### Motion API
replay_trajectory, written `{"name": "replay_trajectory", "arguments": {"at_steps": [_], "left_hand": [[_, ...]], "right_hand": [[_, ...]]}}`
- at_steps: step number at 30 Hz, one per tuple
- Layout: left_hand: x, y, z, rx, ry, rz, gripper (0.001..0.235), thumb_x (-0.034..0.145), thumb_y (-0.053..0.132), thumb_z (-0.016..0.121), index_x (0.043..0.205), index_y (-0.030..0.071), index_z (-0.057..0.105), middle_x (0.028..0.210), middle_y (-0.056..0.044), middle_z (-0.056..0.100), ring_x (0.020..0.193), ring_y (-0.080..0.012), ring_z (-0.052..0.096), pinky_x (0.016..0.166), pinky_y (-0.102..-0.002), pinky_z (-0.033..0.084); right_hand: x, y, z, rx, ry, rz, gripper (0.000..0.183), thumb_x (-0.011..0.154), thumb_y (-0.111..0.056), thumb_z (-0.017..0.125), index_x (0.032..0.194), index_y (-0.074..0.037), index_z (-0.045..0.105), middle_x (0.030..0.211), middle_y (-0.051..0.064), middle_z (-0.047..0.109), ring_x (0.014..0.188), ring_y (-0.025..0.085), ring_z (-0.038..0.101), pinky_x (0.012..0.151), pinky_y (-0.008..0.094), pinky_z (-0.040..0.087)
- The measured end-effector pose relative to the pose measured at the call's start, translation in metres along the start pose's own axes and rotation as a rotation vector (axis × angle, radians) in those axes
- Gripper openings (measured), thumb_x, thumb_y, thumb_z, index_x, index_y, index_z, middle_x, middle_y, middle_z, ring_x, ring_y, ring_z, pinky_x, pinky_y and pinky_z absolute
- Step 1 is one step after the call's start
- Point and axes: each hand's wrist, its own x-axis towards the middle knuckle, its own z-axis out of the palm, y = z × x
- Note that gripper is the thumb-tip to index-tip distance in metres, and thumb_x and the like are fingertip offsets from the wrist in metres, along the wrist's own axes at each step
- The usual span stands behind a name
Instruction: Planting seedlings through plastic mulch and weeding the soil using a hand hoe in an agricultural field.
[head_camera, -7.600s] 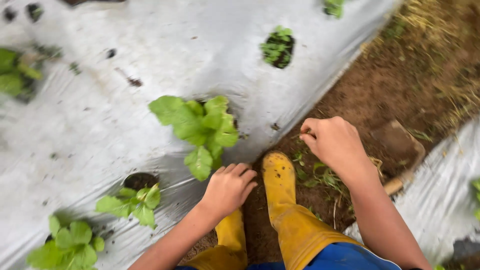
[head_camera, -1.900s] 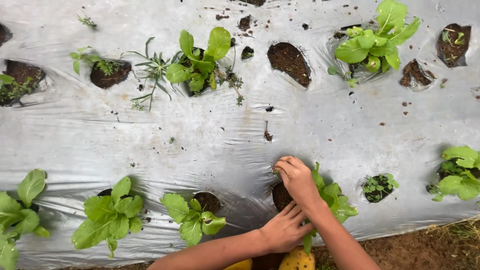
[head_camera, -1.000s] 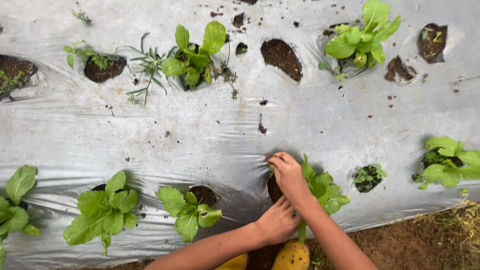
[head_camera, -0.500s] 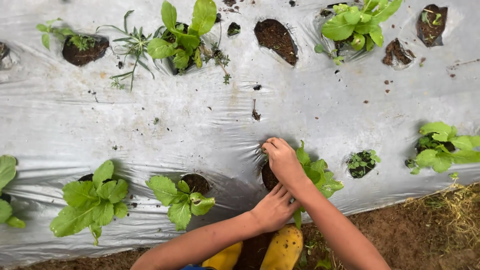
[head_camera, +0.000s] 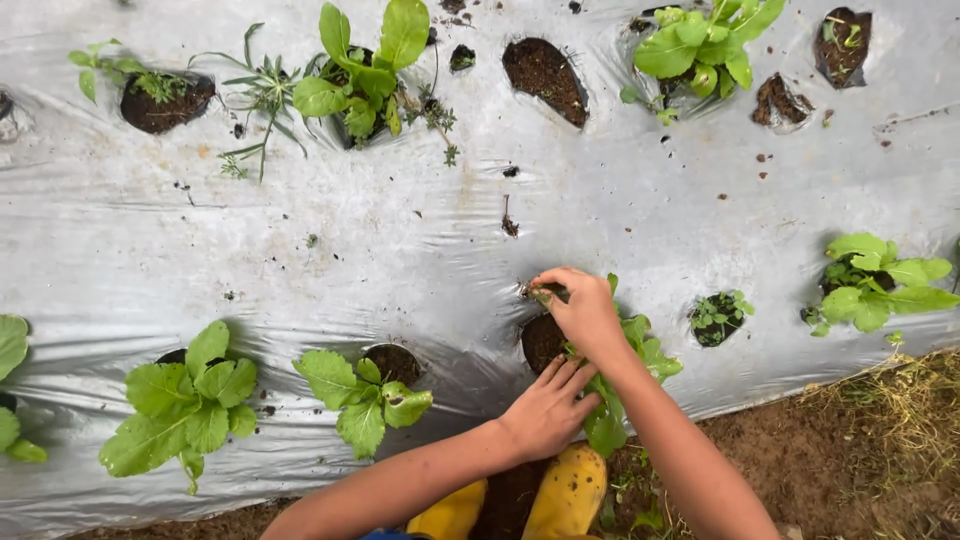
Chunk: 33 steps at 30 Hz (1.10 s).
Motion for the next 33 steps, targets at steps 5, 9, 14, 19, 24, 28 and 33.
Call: {"name": "replay_trajectory", "arguments": {"at_steps": [5,9,14,19,24,28,33], "left_hand": [[-0.002,0.011,-0.009,-0.117,-0.024,-0.092,0.052,0.085,0.014,0.069,0.132,0.0,0.052,0.164,-0.032,0.023,0.153,-0.0523,0.02,0.122,-0.064,0.022],[-0.003,0.03,-0.032,-0.348,0.335,-0.041,0.031,0.085,-0.001,0.069,0.113,-0.007,0.057,0.128,-0.035,0.056,0.139,-0.0584,0.039,0.124,-0.064,0.026],[-0.054,0.007,0.02,-0.261,0.173,-0.312,0.073,0.099,0.022,0.065,0.155,-0.012,0.031,0.161,-0.039,0.025,0.151,-0.0487,0.024,0.127,-0.054,0.015],[-0.088,-0.033,0.084,-0.284,0.0,-0.496,0.08,0.099,0.042,0.064,0.161,0.008,0.027,0.163,-0.013,0.036,0.151,-0.0292,0.034,0.127,-0.05,0.021],[-0.085,0.006,0.063,-0.816,-0.151,-0.819,0.058,0.103,0.031,0.059,0.151,0.01,0.034,0.127,-0.018,0.066,0.1,-0.0323,0.074,0.076,-0.043,0.067],[-0.042,0.087,0.02,-0.849,-0.524,-0.658,0.04,0.101,0.031,0.062,0.136,0.012,0.057,0.109,-0.013,0.076,0.088,-0.0233,0.077,0.067,-0.033,0.065],[0.002,0.149,-0.017,-0.711,-0.73,-0.333,0.037,0.104,0.028,0.058,0.135,0.008,0.062,0.113,-0.017,0.075,0.102,-0.0301,0.075,0.082,-0.045,0.062]], "right_hand": [[-0.026,-0.007,-0.03,0.346,-0.013,0.163,0.014,0.087,-0.005,0.077,0.101,-0.007,0.079,0.102,0.005,0.08,0.097,0.015,0.074,0.088,0.03,0.063],[-0.072,-0.003,-0.054,0.46,0.063,0.136,0.022,0.086,0.0,0.076,0.107,-0.005,0.077,0.105,0.007,0.08,0.1,0.015,0.075,0.091,0.028,0.063],[-0.16,0.002,-0.075,0.61,0.305,0.11,0.013,0.089,0.002,0.074,0.102,0.002,0.077,0.085,0.013,0.077,0.08,0.012,0.066,0.073,0.034,0.061],[-0.231,0.025,-0.089,0.566,0.478,0.149,0.013,0.09,0.001,0.073,0.102,0.001,0.078,0.086,0.013,0.077,0.081,0.015,0.066,0.078,0.035,0.059],[-0.322,0.057,-0.081,0.36,0.655,0.238,0.015,0.089,-0.002,0.075,0.103,-0.006,0.08,0.102,0.011,0.079,0.102,0.017,0.069,0.098,0.037,0.052],[-0.376,0.02,-0.088,0.34,0.729,0.428,0.016,0.088,0.003,0.071,0.101,0.001,0.08,0.105,0.018,0.078,0.101,0.029,0.074,0.098,0.043,0.052],[-0.411,0.031,-0.097,0.279,0.461,0.62,0.032,0.088,0.002,0.067,0.117,-0.004,0.078,0.125,0.017,0.075,0.124,0.038,0.066,0.111,0.053,0.044]]}}
